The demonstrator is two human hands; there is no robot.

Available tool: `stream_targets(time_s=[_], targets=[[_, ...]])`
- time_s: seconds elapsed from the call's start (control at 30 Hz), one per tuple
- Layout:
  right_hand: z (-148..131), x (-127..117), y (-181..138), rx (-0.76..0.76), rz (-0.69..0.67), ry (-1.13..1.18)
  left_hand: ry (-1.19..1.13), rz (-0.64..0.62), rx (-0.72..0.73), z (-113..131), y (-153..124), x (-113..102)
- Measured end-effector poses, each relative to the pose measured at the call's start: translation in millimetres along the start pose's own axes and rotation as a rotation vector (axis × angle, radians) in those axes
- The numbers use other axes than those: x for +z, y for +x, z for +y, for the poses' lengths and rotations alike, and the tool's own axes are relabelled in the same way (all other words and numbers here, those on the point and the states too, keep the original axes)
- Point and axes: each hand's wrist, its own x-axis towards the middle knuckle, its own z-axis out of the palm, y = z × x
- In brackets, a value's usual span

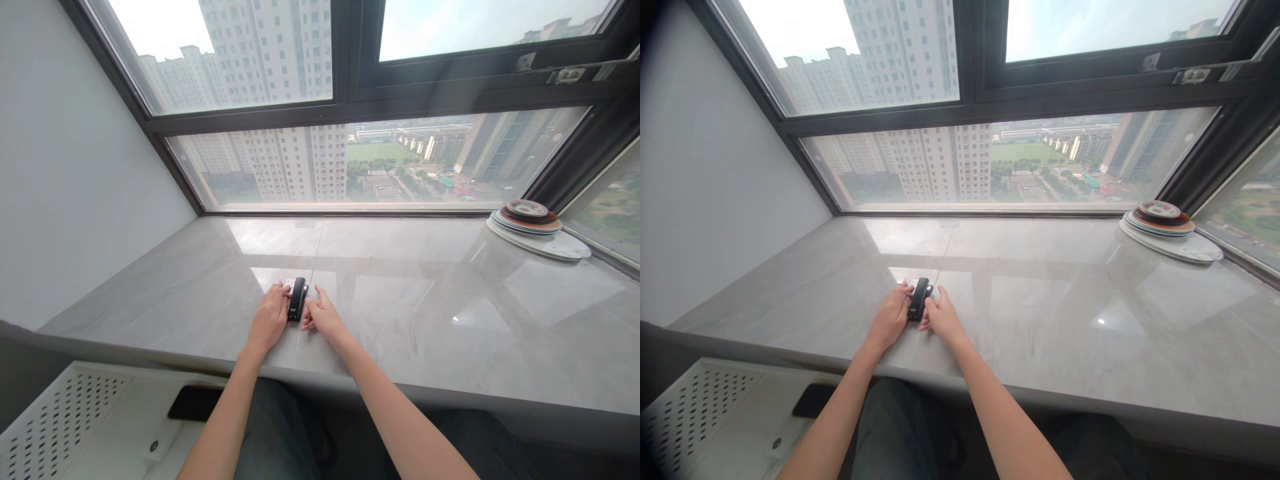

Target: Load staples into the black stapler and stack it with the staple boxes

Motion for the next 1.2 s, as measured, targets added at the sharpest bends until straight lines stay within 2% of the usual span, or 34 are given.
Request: stream_targets(time_s=[0.1, 0.17, 0.27, 0.37, 0.47, 0.53, 0.6, 0.7, 0.77, 0.83, 0.93, 1.2], targets=[[0.3, -14.0, -38.9, -0.083, 0.093, -0.078, 0.003, 0.01, 0.011, 1.4, 0.7, -0.7], [1.2, -35.9, -70.5, -0.122, 0.132, -0.178, 0.009, 0.027, 0.014, 0.0, 0.7, 0.6], [-1.1, -87.4, -111.3, -0.163, 0.28, -0.259, 0.007, 0.059, 0.011, -5.7, 1.5, 2.3], [-8.7, -144.0, -136.6, -0.209, 0.425, -0.31, -0.006, 0.104, -0.008, -7.1, 2.9, -2.3], [-15.3, -177.7, -146.6, -0.236, 0.515, -0.561, -0.006, 0.235, -0.033, 12.5, 0.0, -13.0], [-16.0, -181.0, -146.4, -0.233, 0.501, -0.85, -0.005, 0.34, -0.051, 42.0, -6.7, -16.4], [-14.0, -173.4, -143.0, -0.195, 0.435, -1.159, -0.024, 0.336, -0.031, 79.7, -16.5, -11.1], [-9.5, -158.6, -137.3, -0.11, 0.383, -1.454, -0.067, 0.077, 0.119, 130.4, -31.0, 14.5], [-7.1, -154.0, -135.6, -0.084, 0.412, -1.521, -0.05, -0.129, 0.191, 148.4, -37.3, 36.8], [-5.6, -153.9, -135.4, -0.086, 0.436, -1.545, 0.005, -0.242, 0.22, 152.6, -40.5, 56.7], [-4.4, -156.0, -136.3, -0.105, 0.436, -1.563, 0.075, -0.271, 0.221, 145.7, -42.7, 73.9], [-2.4, -155.2, -136.5, -0.111, 0.458, -1.565, 0.068, -0.265, 0.2, 144.5, -45.5, 70.2]])
